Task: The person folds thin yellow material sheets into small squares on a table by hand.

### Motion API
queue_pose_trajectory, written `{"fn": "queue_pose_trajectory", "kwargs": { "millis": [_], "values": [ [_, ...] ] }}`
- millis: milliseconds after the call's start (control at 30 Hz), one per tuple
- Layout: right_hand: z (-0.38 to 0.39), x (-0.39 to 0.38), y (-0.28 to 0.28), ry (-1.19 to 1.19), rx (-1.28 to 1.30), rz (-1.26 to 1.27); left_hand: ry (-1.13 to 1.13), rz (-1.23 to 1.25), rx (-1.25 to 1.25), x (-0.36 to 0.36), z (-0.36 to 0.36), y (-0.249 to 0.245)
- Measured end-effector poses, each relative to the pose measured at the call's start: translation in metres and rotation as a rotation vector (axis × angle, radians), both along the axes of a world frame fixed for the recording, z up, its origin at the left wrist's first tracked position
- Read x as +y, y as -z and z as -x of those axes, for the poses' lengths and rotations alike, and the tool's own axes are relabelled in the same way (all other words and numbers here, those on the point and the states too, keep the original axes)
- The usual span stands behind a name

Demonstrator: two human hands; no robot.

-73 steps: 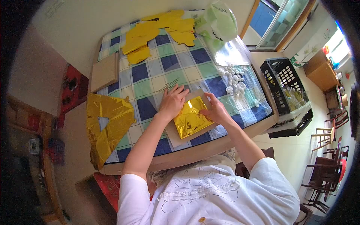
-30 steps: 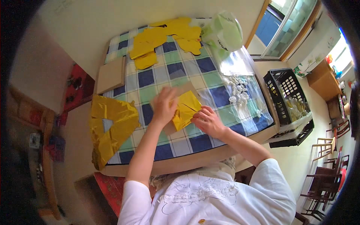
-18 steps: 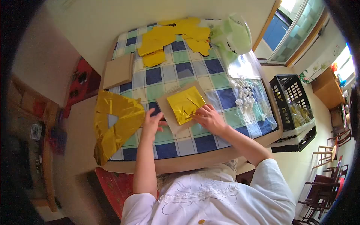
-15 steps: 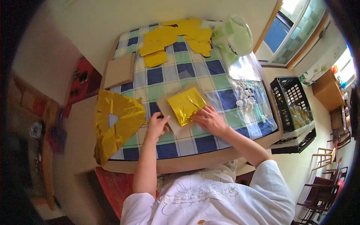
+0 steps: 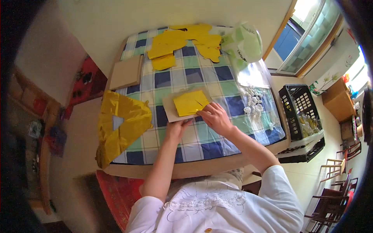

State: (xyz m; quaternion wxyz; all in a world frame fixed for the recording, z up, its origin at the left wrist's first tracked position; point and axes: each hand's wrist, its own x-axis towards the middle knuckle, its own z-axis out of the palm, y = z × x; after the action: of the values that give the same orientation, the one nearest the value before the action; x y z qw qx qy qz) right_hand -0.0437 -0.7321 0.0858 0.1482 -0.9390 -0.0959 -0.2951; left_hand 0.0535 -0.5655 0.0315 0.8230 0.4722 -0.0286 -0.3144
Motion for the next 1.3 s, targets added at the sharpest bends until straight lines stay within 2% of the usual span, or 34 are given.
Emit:
{"fn": "queue_pose_trajectory", "kwargs": {
  "millis": [200, 300, 400, 500, 600, 633, 733, 833, 933, 1033, 1133, 1300],
  "values": [
    [-0.010, 0.004, -0.009, 0.009, -0.076, 0.024, -0.079, 0.039, 0.089, -0.045, -0.024, -0.005],
    [-0.009, 0.005, -0.013, 0.026, -0.079, 0.013, -0.095, 0.151, -0.034, -0.057, -0.038, 0.011],
    [-0.009, 0.001, -0.009, 0.092, -0.057, -0.080, -0.097, 0.062, 0.023, -0.051, -0.025, -0.021],
    [-0.010, -0.004, -0.012, 0.123, -0.055, -0.178, -0.111, 0.038, 0.014, -0.049, -0.028, -0.004],
    [-0.010, -0.007, -0.020, 0.123, -0.018, -0.225, -0.218, 0.058, -0.158, -0.040, -0.023, -0.014],
    [-0.010, -0.008, -0.022, 0.124, -0.003, -0.229, -0.282, 0.006, -0.197, -0.037, -0.012, -0.037],
    [-0.014, -0.010, -0.021, 0.122, 0.020, -0.246, -0.383, -0.206, -0.364, -0.036, -0.015, -0.048],
    [-0.014, -0.011, -0.018, 0.109, 0.045, -0.269, -0.380, -0.306, -0.321, -0.037, -0.023, -0.055],
    [-0.014, -0.011, -0.020, 0.104, 0.071, -0.288, -0.328, -0.188, -0.224, -0.039, -0.039, -0.033],
    [-0.015, -0.012, -0.021, 0.123, 0.075, -0.359, -0.197, -0.153, -0.237, -0.041, -0.042, -0.025],
    [-0.018, -0.015, -0.018, 0.144, 0.134, -0.471, -0.172, -0.031, -0.322, -0.041, -0.026, -0.028],
    [-0.020, -0.020, -0.020, 0.113, 0.160, -0.480, -0.287, -0.093, -0.324, -0.039, -0.025, -0.043]
  ]
}}
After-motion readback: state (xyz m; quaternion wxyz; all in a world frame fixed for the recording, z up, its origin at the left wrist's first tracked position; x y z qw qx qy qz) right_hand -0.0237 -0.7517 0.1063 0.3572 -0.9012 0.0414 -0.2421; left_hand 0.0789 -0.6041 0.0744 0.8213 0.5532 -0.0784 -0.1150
